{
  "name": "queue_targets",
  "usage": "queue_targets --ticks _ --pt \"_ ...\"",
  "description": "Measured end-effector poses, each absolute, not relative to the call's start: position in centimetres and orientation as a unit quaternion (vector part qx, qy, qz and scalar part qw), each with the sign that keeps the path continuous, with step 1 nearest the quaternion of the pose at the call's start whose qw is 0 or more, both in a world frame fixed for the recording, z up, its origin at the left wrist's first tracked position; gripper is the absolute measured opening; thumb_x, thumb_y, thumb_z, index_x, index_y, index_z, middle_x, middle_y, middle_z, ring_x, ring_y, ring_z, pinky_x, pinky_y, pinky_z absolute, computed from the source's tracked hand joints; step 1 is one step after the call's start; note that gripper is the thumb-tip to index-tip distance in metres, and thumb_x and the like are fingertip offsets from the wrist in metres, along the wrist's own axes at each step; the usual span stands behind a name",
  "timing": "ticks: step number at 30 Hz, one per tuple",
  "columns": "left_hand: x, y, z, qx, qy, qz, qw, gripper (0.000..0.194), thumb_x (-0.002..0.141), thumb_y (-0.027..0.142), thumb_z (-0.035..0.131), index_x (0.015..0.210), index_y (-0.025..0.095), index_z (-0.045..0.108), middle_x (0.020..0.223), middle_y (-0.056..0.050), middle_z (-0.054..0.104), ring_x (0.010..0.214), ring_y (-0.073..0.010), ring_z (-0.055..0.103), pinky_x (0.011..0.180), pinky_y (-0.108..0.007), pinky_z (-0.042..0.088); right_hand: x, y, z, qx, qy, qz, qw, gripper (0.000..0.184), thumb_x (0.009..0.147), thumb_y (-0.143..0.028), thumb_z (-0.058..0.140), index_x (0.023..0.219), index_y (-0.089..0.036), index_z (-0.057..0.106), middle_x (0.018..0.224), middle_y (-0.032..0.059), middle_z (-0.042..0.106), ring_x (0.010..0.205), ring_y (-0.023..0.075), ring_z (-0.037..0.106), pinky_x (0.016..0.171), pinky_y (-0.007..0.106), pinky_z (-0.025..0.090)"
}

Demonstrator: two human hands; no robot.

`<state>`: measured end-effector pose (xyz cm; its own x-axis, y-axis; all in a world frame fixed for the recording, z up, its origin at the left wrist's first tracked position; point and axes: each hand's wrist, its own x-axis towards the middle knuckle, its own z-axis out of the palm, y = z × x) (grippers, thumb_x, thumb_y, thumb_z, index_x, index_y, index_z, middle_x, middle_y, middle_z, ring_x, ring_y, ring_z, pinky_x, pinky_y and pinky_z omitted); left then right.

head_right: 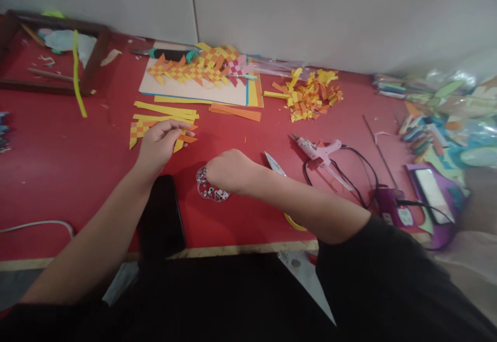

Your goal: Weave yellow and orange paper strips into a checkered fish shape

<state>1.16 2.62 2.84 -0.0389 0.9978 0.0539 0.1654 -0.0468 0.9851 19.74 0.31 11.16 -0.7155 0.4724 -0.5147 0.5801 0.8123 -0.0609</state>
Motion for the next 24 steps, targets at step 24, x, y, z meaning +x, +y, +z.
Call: queue_targets --ticks 24 --pt "1.0 2.9 2.1 0.526 0.538 0.485 0.445 0.019 0.088 0.023 0.055 0.093 0.022 0.072 0.086 -0.004 0.075 0.088 -0.019 0.071 0.074 -0.028 0.059 26.8 5.8 9.9 0.368 0.911 -0.124 0.136 0.018 0.087 -0.016 0.055 0.088 -0.016 0.072 0.086 0.0063 0.069 0.074 0.0152 0.058 0.061 0.027 0.034"
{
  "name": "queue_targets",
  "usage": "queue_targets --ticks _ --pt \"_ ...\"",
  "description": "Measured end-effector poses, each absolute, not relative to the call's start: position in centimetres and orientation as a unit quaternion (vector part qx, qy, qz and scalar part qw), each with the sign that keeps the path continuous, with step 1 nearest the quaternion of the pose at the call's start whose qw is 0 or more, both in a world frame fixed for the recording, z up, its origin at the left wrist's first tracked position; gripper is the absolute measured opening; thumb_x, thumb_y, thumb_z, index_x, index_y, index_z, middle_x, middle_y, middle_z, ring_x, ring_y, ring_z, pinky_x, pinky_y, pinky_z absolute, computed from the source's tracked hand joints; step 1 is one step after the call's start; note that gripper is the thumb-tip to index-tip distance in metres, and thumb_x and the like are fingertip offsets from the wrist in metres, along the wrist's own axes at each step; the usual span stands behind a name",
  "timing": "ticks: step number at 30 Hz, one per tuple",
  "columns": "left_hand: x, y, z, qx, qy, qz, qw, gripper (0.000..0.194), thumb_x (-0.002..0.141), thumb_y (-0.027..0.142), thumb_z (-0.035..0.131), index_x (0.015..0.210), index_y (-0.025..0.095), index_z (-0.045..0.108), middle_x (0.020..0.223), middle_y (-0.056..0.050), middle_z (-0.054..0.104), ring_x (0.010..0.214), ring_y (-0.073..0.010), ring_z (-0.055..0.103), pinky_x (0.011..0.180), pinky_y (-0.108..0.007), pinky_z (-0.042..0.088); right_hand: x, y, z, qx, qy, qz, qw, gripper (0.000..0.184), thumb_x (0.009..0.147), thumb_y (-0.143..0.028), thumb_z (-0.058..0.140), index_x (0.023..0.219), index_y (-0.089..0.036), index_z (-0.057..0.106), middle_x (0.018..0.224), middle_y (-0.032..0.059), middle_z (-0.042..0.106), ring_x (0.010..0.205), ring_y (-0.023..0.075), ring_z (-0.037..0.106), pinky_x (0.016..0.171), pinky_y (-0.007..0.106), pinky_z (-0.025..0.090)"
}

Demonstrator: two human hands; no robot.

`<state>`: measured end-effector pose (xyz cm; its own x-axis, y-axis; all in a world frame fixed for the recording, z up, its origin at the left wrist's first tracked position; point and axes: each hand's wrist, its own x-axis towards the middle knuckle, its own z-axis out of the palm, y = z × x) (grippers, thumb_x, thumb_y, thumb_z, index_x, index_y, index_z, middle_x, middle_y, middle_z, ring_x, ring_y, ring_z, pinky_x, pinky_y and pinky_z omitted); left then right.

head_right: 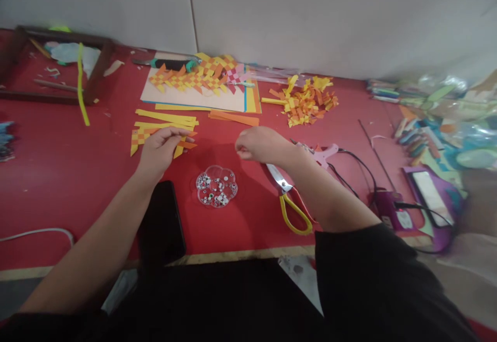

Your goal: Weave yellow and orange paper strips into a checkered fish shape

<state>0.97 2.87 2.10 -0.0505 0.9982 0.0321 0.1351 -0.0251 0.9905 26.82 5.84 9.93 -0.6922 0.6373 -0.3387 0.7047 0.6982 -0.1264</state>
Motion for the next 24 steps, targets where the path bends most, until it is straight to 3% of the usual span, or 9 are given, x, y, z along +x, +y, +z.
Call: queue_targets --ticks 10,15,20,24 --pt "1.0 2.8 2.4 0.522 0.54 0.483 0.451 0.019 0.088 0.021 0.054 0.093 0.021 0.072 0.087 -0.005 0.075 0.09 -0.0201 0.072 0.068 -0.027 0.059 27.9 4.7 8.5 0.378 0.908 -0.136 0.12 0.025 0.094 -0.021 0.051 0.093 -0.023 0.075 0.095 0.0026 0.072 0.082 0.0153 0.062 0.062 0.026 0.034" --pt "1.0 2.9 2.2 0.527 0.541 0.482 0.444 0.02 0.088 0.02 0.053 0.093 0.022 0.073 0.088 -0.004 0.076 0.09 -0.0181 0.071 0.074 -0.027 0.059 28.2 4.1 9.4 0.388 0.906 -0.132 0.106 0.029 0.096 -0.02 0.047 0.107 -0.022 0.073 0.104 0.0055 0.072 0.089 0.0183 0.063 0.066 0.028 0.039" --pt "1.1 2.8 2.3 0.522 0.541 0.478 0.453 0.021 0.088 0.021 0.053 0.095 0.021 0.073 0.089 -0.005 0.075 0.087 -0.0184 0.072 0.067 -0.025 0.059 26.2 2.6 9.4 0.322 0.929 -0.183 -0.006 0.023 0.096 -0.025 0.053 0.097 -0.021 0.075 0.102 0.0074 0.068 0.093 0.0188 0.06 0.081 0.031 0.045" --pt "1.1 2.8 2.4 0.524 0.54 0.478 0.452 0.021 0.088 0.021 0.052 0.095 0.02 0.072 0.089 -0.005 0.076 0.088 -0.0187 0.072 0.067 -0.025 0.058 24.3 1.2 8.9 0.246 0.95 -0.187 -0.045 0.02 0.094 -0.025 0.058 0.089 -0.021 0.076 0.106 0.0087 0.064 0.1 0.0209 0.055 0.091 0.037 0.042"
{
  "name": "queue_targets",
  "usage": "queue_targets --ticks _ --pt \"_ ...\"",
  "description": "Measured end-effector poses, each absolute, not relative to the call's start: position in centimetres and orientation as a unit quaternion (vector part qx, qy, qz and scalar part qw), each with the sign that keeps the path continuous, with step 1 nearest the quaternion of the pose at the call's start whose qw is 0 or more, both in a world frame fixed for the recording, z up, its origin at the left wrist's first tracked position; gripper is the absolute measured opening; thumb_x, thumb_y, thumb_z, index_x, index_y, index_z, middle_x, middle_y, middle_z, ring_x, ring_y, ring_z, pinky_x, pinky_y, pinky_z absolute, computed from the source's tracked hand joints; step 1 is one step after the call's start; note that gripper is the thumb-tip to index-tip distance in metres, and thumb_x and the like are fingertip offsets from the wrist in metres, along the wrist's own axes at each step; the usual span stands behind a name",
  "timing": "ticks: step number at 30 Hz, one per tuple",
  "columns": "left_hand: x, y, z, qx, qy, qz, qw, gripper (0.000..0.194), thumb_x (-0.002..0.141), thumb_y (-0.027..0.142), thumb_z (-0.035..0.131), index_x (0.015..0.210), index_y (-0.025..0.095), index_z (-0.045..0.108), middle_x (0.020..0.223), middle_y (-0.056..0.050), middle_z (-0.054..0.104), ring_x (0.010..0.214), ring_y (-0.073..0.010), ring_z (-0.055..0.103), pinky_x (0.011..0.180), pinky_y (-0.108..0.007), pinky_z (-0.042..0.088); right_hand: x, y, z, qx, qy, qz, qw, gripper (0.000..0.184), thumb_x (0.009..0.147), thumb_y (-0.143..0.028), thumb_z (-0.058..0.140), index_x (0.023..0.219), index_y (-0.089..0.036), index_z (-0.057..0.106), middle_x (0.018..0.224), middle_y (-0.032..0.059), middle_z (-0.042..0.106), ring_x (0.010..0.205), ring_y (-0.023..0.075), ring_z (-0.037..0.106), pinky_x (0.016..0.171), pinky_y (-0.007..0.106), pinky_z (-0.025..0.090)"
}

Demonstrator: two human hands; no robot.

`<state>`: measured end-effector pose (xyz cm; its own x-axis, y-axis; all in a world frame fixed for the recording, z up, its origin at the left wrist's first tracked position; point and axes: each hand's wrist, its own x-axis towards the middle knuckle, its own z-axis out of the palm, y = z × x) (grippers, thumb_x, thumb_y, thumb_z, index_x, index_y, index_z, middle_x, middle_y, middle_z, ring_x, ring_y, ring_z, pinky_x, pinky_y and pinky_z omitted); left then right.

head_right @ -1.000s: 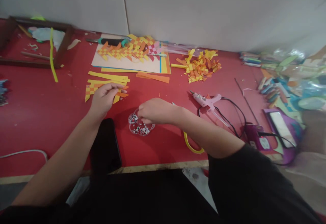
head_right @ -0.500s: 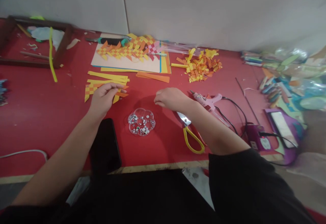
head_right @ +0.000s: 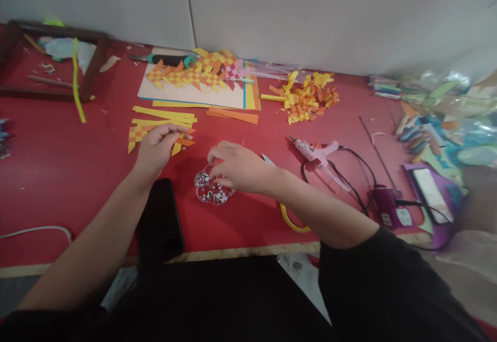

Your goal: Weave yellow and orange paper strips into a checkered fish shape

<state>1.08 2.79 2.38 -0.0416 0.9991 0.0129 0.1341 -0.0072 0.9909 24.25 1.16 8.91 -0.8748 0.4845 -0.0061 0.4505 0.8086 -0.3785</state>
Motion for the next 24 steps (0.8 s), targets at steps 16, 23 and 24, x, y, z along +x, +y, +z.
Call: queue_targets --ticks 16,23,24 --pt "0.9 2.8 2.2 0.541 0.533 0.48 0.438 0.022 0.088 0.02 0.052 0.097 0.019 0.072 0.091 -0.006 0.076 0.092 -0.0196 0.072 0.072 -0.027 0.056 22.7 0.8 7.7 -0.25 -0.952 0.176 0.0 0.015 0.09 -0.019 0.061 0.078 -0.017 0.07 0.102 0.0084 0.061 0.094 0.0204 0.05 0.089 0.037 0.041" --pt "0.9 2.8 2.4 0.539 0.537 0.481 0.436 0.022 0.087 0.018 0.052 0.095 0.019 0.072 0.089 -0.005 0.076 0.088 -0.0184 0.071 0.071 -0.026 0.056 22.3 0.5 8.6 -0.232 -0.955 0.179 -0.043 0.018 0.09 -0.014 0.058 0.077 -0.016 0.07 0.108 0.0094 0.061 0.104 0.024 0.046 0.089 0.038 0.038" --pt "0.9 2.8 2.4 0.538 0.538 0.482 0.435 0.022 0.087 0.018 0.052 0.094 0.019 0.072 0.088 -0.005 0.075 0.088 -0.0183 0.071 0.073 -0.026 0.056 22.3 0.5 8.6 -0.231 -0.955 0.178 -0.047 0.016 0.089 -0.014 0.059 0.077 -0.016 0.07 0.109 0.0096 0.061 0.105 0.0244 0.045 0.089 0.038 0.037"
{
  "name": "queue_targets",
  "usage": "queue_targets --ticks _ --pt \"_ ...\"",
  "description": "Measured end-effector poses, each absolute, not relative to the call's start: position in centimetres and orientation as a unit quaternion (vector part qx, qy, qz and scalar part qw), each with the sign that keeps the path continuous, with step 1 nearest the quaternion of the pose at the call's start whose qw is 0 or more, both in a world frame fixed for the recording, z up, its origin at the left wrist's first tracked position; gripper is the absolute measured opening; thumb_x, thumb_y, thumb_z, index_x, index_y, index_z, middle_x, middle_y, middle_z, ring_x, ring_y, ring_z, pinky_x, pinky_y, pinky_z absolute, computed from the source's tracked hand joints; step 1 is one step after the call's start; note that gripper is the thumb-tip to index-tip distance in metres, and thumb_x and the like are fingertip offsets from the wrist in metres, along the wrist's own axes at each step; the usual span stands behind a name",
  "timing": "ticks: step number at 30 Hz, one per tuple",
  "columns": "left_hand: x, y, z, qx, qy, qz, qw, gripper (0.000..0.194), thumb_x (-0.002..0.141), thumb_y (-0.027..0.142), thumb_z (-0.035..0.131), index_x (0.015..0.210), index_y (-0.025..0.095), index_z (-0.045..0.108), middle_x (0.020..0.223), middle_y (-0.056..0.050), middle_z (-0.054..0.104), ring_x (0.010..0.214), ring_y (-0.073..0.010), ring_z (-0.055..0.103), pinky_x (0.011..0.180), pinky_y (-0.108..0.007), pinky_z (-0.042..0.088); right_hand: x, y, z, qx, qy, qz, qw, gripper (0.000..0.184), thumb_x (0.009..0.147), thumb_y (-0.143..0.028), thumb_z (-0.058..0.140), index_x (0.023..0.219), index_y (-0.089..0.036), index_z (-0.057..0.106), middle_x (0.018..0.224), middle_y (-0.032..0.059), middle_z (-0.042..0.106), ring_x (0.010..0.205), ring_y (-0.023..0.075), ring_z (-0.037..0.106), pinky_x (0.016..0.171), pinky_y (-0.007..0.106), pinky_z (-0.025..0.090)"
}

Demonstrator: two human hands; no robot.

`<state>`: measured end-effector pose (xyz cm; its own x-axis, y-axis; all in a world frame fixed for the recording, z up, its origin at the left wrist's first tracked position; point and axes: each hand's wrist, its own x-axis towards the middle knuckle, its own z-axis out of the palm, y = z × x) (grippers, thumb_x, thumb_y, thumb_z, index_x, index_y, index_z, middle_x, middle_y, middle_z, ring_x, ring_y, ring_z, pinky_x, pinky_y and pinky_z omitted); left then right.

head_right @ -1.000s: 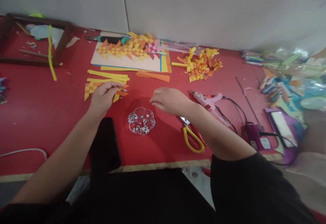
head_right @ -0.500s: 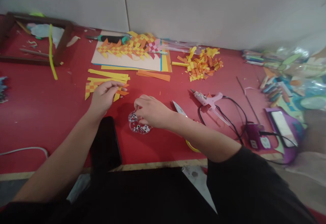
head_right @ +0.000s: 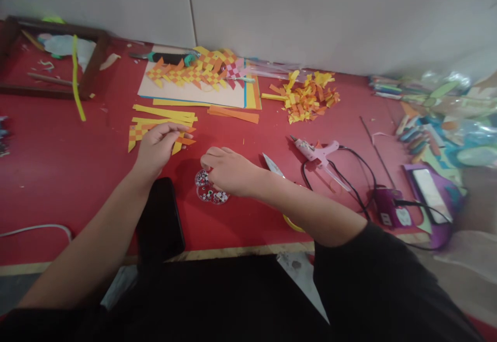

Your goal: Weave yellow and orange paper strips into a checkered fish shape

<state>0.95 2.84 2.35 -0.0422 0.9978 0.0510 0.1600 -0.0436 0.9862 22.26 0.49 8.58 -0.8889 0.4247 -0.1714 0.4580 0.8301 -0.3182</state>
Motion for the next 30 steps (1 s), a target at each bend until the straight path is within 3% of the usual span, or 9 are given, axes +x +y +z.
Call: queue_targets --ticks 4,8,11,15,22,26,30 --pt "0.9 2.8 2.3 0.534 0.538 0.482 0.44 0.021 0.087 0.02 0.052 0.095 0.019 0.072 0.088 -0.005 0.075 0.09 -0.0185 0.071 0.075 -0.027 0.056 22.2 0.9 8.4 0.216 0.956 -0.191 0.044 0.014 0.086 -0.019 0.065 0.073 -0.015 0.068 0.11 0.0103 0.057 0.106 0.0251 0.042 0.09 0.039 0.036" --pt "1.0 2.8 2.1 0.524 0.538 0.48 0.453 0.022 0.088 0.023 0.052 0.097 0.018 0.071 0.089 -0.006 0.076 0.09 -0.0199 0.072 0.069 -0.027 0.058 23.5 2.3 8.5 0.212 0.95 -0.224 -0.047 0.016 0.088 -0.022 0.063 0.075 -0.018 0.071 0.103 0.0076 0.056 0.103 0.0214 0.045 0.096 0.039 0.036" --pt "1.1 2.9 2.1 0.516 0.543 0.483 0.454 0.02 0.087 0.024 0.053 0.096 0.019 0.071 0.088 -0.005 0.076 0.091 -0.02 0.072 0.07 -0.027 0.058 25.6 3.4 8.5 0.305 0.931 -0.178 -0.092 0.015 0.087 -0.024 0.063 0.076 -0.018 0.072 0.099 0.0081 0.057 0.1 0.0216 0.049 0.097 0.04 0.038" --pt "1.2 2.9 2.3 0.507 0.549 0.484 0.456 0.02 0.087 0.024 0.054 0.097 0.019 0.071 0.086 -0.006 0.076 0.089 -0.0202 0.072 0.066 -0.026 0.058 27.9 4.1 7.6 0.365 0.916 -0.145 -0.082 0.016 0.086 -0.021 0.061 0.076 -0.018 0.073 0.102 0.0125 0.058 0.102 0.027 0.048 0.093 0.046 0.041" --pt "1.1 2.7 2.6 0.52 0.553 0.476 0.444 0.02 0.087 0.022 0.054 0.095 0.02 0.072 0.086 -0.005 0.076 0.09 -0.0203 0.072 0.074 -0.029 0.058 27.9 3.2 7.7 0.406 0.898 -0.164 -0.035 0.023 0.09 -0.021 0.054 0.078 -0.018 0.074 0.104 0.0136 0.061 0.104 0.0273 0.053 0.094 0.042 0.041" --pt "1.0 2.7 2.5 0.518 0.558 0.475 0.441 0.018 0.088 0.023 0.056 0.095 0.02 0.072 0.087 -0.005 0.076 0.094 -0.0205 0.07 0.084 -0.032 0.056 26.7 1.6 9.2 0.442 0.872 -0.209 -0.006 0.025 0.096 -0.031 0.05 0.093 -0.018 0.072 0.094 0.008 0.066 0.084 0.0177 0.06 0.077 0.03 0.044" --pt "1.2 2.6 2.5 0.499 0.556 0.479 0.46 0.021 0.087 0.027 0.058 0.105 0.02 0.067 0.092 -0.006 0.075 0.091 -0.0203 0.072 0.075 -0.031 0.058 25.1 0.0 9.4 0.483 0.842 -0.237 0.047 0.026 0.092 -0.04 0.056 0.085 -0.018 0.066 0.074 0.0029 0.065 0.063 0.0136 0.053 0.058 0.027 0.031"
